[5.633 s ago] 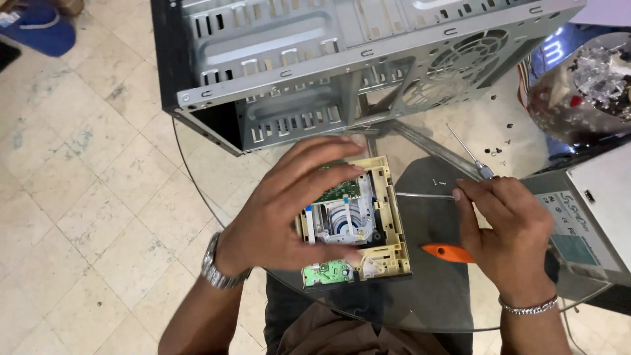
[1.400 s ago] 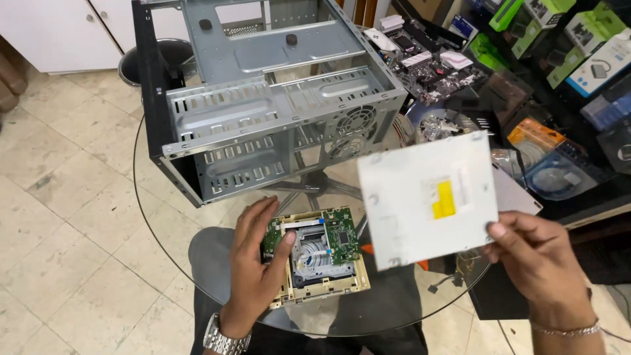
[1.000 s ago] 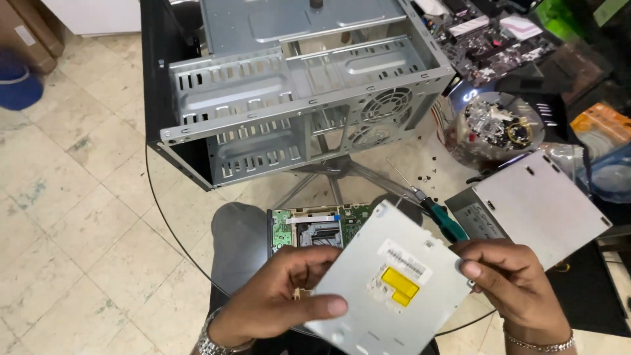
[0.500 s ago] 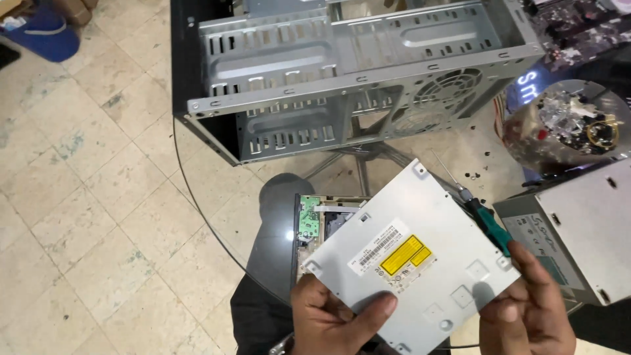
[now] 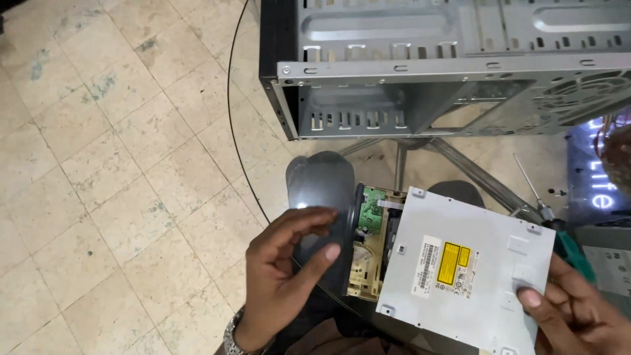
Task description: The person is disassembling an optical drive, cleaning the internal circuit board with a brush, and then reassembling the drive housing using a screwdriver.
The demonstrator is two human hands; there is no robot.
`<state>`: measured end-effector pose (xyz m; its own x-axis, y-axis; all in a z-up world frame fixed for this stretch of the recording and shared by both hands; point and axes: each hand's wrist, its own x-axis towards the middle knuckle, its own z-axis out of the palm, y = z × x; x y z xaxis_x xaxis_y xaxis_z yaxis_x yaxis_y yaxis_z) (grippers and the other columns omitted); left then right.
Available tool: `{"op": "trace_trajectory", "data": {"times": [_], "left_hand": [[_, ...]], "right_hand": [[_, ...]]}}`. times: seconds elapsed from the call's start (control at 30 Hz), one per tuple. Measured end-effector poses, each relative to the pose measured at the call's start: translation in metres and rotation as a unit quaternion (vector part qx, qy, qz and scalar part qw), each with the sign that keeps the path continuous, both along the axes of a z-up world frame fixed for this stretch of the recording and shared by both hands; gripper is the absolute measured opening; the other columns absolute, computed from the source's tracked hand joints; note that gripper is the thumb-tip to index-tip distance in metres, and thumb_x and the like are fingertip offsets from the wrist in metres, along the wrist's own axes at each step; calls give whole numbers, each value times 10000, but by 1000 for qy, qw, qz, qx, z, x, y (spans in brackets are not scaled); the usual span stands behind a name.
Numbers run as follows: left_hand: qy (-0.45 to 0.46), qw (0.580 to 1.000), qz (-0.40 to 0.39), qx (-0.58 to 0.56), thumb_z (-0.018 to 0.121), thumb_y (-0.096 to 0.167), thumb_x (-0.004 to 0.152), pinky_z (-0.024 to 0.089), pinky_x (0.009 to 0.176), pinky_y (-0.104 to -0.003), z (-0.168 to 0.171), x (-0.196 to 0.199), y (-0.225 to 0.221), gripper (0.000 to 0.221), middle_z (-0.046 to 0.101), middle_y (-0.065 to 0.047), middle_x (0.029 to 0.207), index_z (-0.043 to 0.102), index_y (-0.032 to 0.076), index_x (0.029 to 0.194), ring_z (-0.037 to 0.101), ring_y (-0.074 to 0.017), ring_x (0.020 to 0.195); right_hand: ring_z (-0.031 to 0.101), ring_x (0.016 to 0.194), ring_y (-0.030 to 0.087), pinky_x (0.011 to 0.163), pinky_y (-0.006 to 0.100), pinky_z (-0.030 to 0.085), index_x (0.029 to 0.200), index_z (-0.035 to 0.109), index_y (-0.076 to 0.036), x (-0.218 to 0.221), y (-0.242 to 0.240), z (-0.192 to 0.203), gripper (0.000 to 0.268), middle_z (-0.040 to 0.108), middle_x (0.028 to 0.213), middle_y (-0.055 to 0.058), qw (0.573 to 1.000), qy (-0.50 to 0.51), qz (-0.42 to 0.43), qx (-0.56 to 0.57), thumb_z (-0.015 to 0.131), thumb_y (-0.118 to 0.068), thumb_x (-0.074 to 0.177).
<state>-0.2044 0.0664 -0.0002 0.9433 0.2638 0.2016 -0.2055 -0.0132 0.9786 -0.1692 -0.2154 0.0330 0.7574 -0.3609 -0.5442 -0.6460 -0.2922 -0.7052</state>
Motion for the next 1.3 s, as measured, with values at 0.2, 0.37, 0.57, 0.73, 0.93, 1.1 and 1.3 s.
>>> {"op": "trace_trajectory", "data": {"times": [0.2, 0.37, 0.57, 0.73, 0.93, 1.1, 1.3], "left_hand": [[171, 982, -57, -48, 788, 164, 871, 561, 487, -194, -32, 10, 4, 316, 722, -62, 713, 744, 17, 1147, 688, -102, 547], [150, 983, -89, -66, 775, 81, 871, 630, 465, -197, -37, 17, 5, 248, 693, -114, 1103, 736, 5, 1104, 717, -136, 597], [139, 982, -107, -68, 767, 76, 881, 648, 494, -194, -37, 20, 9, 217, 679, -133, 1090, 735, -2, 1080, 691, -127, 580], [114, 986, -109, -44, 754, 109, 902, 628, 508, -177, -41, 19, 10, 229, 665, -136, 1120, 727, 7, 1105, 679, -130, 582], [-135, 943, -129, 275, 659, 435, 1072, 541, 1262, -496, -44, 28, 15, 841, 362, -236, 1646, 124, 159, 1659, 496, -344, 1487], [-86, 616, -271, 735, 529, 1510, 751, 68, 1259, -662, -8, 50, 20, 1829, -46, -361, 1696, -23, 38, 1684, -3, -498, 1602], [-130, 572, -297, 753, 650, 1483, 808, 234, 1208, -710, -15, 59, 1, 1763, 5, -357, 1673, -25, 97, 1664, 123, -539, 1579]], "right_hand": [[682, 1084, 348, 822, 529, 547, 1629, 469, -140, 11, 25, 0, 723, 727, 1274, 216, 997, 50, 34, -56, 571, 85, 950], [707, 999, 319, 800, 454, 552, 1601, 514, -104, 8, 25, -9, 738, 742, 1212, 220, 990, 10, 82, -118, 645, 27, 887], [709, 1012, 320, 818, 445, 561, 1560, 527, -29, 10, 35, -12, 706, 726, 1219, 236, 987, -26, 103, -121, 639, 34, 866], [688, 1034, 297, 852, 442, 562, 1560, 529, -36, 11, 35, -13, 731, 711, 1232, 228, 984, -22, 109, -140, 662, 68, 849], [732, 1041, 284, 814, 422, 572, 1560, 596, -267, 11, 47, -4, 689, 777, 1157, 156, 955, 62, 130, -260, 729, -145, 896], [771, 838, 286, 610, 396, 597, 1590, 580, -194, 10, 28, -22, 666, 814, 1046, 169, 921, 3, 245, -304, 706, -195, 936], [616, 796, 304, 585, 358, 423, 1572, 600, -37, 7, -16, -97, 593, 701, 1089, 237, 947, -168, 246, -118, 573, -103, 984]]}}
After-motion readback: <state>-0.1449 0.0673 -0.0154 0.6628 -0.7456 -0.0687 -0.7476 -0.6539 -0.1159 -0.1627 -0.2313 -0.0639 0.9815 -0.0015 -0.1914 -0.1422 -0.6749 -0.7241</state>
